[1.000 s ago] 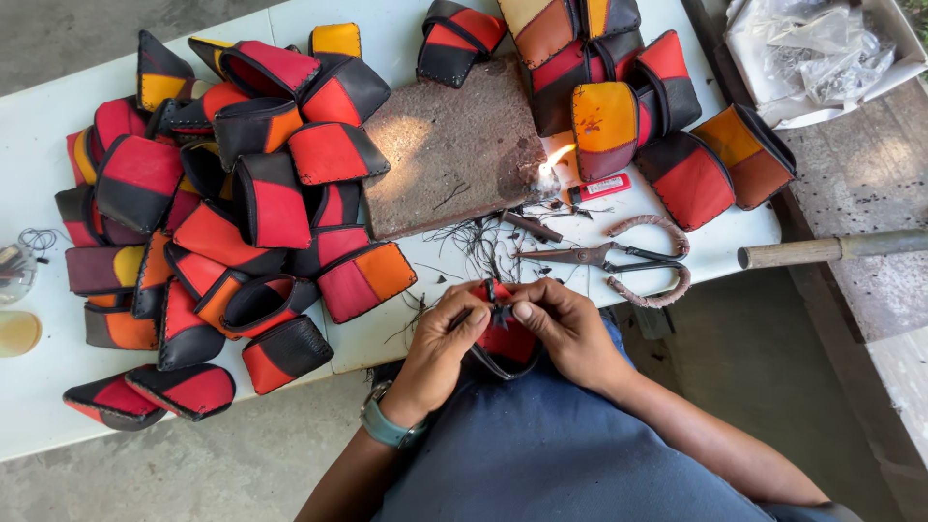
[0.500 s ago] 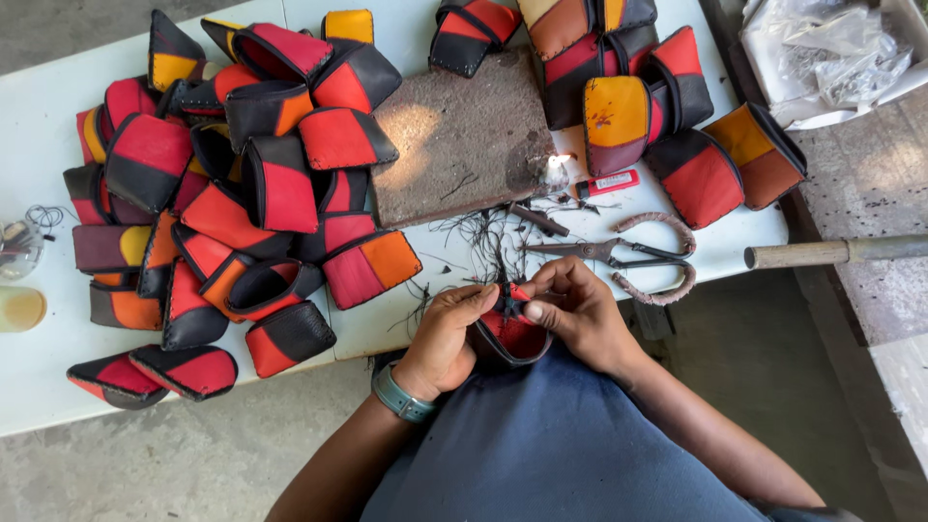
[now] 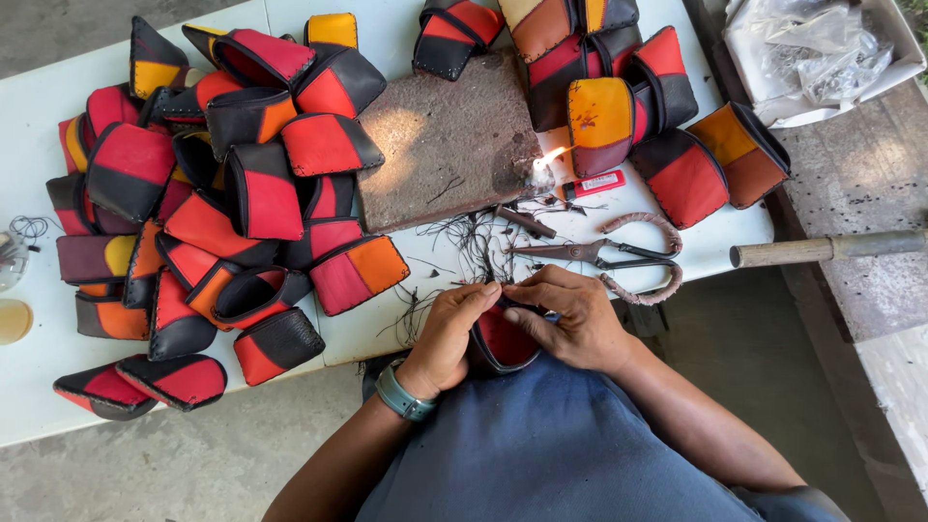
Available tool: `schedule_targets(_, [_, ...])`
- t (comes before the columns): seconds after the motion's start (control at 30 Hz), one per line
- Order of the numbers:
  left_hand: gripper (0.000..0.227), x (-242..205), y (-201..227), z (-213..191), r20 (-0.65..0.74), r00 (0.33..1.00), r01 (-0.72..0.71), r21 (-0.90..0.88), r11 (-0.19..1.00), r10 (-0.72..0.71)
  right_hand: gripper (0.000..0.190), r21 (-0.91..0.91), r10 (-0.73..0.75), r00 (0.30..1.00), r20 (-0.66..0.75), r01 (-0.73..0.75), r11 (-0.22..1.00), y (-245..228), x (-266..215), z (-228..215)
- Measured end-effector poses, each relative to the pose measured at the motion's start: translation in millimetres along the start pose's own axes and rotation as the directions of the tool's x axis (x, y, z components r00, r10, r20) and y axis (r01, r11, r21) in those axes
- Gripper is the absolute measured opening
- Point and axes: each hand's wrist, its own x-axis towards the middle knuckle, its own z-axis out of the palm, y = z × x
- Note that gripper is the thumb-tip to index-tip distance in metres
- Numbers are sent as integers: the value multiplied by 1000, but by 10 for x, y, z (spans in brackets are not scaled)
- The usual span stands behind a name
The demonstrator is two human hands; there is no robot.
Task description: The person processes a leather wallet by using a lighter to singe loose threads on the seams, then uses shears to trim excess thread ends.
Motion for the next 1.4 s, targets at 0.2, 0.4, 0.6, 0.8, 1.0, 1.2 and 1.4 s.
schedule_targets(0.2, [23, 84, -82, 0, 7, 988, -153, 140, 978, 154, 23, 9, 63, 998, -14, -63, 998, -9, 61, -12])
schedule_targets(0.4, [21, 439, 277, -332, 74, 942, -332, 312, 890, 326, 48, -587, 268, 963, 2, -216, 781, 124, -39, -631])
schedule_targets(0.6, [18, 725, 566, -605, 109, 949, -314, 288, 905, 295, 46, -793, 408, 913, 25, -231, 564, 425, -210, -711])
schedule_targets(0.8, [21, 775, 809, -603, 161, 935, -354, 352, 867, 316, 40, -786, 376, 925, 50, -196, 587, 391, -135, -779])
schedule_targets(1.0, [31, 717, 1074, -435, 267, 915, -402, 515, 758, 303, 41, -431, 557, 817, 151, -452, 781, 311, -186, -835])
schedule_targets(1.2, [31, 667, 1195, -138, 335, 913, -397, 594, 700, 233, 65, 169, 387, 725, 571, -564, 808, 379, -341, -647])
schedule_targets(1.4, [35, 628, 1245, -70, 422, 884, -447, 644, 621, 199, 66, 306, 400, 600, 693, -748, 589, 372, -270, -581])
